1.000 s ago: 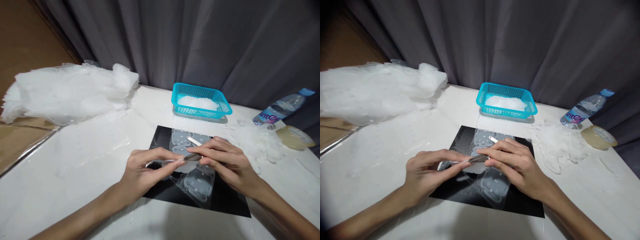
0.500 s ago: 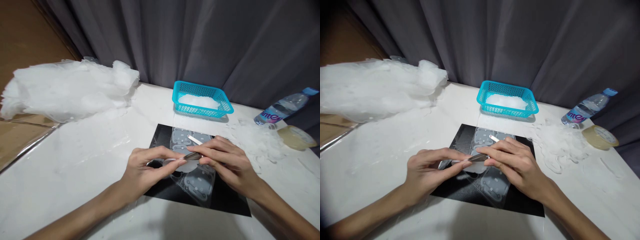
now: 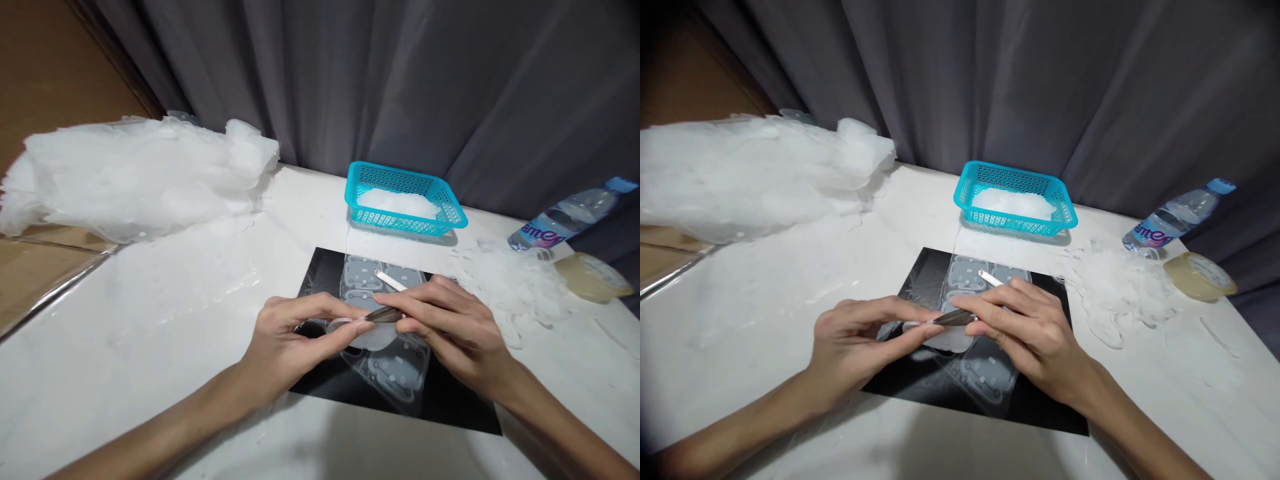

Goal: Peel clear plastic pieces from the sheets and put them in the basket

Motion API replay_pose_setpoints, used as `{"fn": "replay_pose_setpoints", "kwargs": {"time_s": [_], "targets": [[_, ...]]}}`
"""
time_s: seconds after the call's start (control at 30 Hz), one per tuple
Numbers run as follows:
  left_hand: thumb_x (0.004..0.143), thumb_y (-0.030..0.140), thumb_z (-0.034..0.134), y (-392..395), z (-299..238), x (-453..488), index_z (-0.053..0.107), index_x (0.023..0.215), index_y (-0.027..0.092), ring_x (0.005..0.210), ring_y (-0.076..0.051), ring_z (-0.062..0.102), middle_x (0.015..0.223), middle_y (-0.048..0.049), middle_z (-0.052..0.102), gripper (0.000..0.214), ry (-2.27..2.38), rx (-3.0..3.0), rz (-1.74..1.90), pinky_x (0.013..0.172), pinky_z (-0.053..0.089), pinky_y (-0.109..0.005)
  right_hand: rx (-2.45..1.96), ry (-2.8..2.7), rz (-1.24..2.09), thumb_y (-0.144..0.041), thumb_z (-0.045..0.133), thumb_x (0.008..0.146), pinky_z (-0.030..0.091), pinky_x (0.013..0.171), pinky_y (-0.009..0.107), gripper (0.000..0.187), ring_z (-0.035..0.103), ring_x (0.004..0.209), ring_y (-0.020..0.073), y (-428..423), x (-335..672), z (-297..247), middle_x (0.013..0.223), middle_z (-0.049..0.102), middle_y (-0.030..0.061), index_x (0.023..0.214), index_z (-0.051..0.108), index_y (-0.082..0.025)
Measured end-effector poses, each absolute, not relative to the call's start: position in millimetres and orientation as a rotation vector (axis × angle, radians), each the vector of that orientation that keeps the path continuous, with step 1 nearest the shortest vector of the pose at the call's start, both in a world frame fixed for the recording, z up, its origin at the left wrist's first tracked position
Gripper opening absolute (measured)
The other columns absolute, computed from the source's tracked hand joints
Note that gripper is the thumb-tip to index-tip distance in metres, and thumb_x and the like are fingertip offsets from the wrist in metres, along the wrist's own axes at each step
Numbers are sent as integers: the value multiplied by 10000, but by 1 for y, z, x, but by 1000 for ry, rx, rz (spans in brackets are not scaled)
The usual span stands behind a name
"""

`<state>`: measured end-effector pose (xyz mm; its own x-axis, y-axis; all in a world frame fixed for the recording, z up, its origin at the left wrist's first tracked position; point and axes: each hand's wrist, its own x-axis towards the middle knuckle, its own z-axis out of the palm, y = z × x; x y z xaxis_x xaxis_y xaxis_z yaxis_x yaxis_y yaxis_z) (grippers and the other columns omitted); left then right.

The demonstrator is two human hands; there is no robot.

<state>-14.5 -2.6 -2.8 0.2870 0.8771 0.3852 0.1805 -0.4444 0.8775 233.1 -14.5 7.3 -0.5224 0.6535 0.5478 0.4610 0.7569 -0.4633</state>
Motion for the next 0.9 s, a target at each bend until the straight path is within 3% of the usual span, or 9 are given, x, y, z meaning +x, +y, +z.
{"fn": "replay_pose_setpoints", "kwargs": {"time_s": [0.23, 0.47, 0.9], "targets": [[818, 238, 859, -4, -2, -13, 844, 831, 247, 618, -158, 757, 796, 0, 838, 21, 1006, 1781, 1165, 593, 617, -218, -824, -2181, 312, -126, 589, 1017, 515, 747, 368, 479, 710, 906, 213, -15, 229, 3, 1137, 778, 60, 1469, 589, -284], [813, 192, 862, -2, -2, -13, 830, 822, 262, 641, -124, 763, 808, 38, 838, 78, 999, 1715, 1198, 630, 625, -168, -904, -2009, 424, -165, 609, 1022, 507, 738, 359, 375, 660, 825, 194, -16, 227, 3, 1018, 766, 44, 1357, 693, -309], [794, 142, 860, -2, 2, -14, 828, 816, 253, 577, -93, 735, 748, 46, 825, 117, 976, 1726, 1194, 522, 552, -114, -866, -2074, 551, -166, 607, 1030, 489, 814, 325, 355, 670, 901, 169, -11, 229, 4, 1014, 769, 32, 1370, 679, -237]]}}
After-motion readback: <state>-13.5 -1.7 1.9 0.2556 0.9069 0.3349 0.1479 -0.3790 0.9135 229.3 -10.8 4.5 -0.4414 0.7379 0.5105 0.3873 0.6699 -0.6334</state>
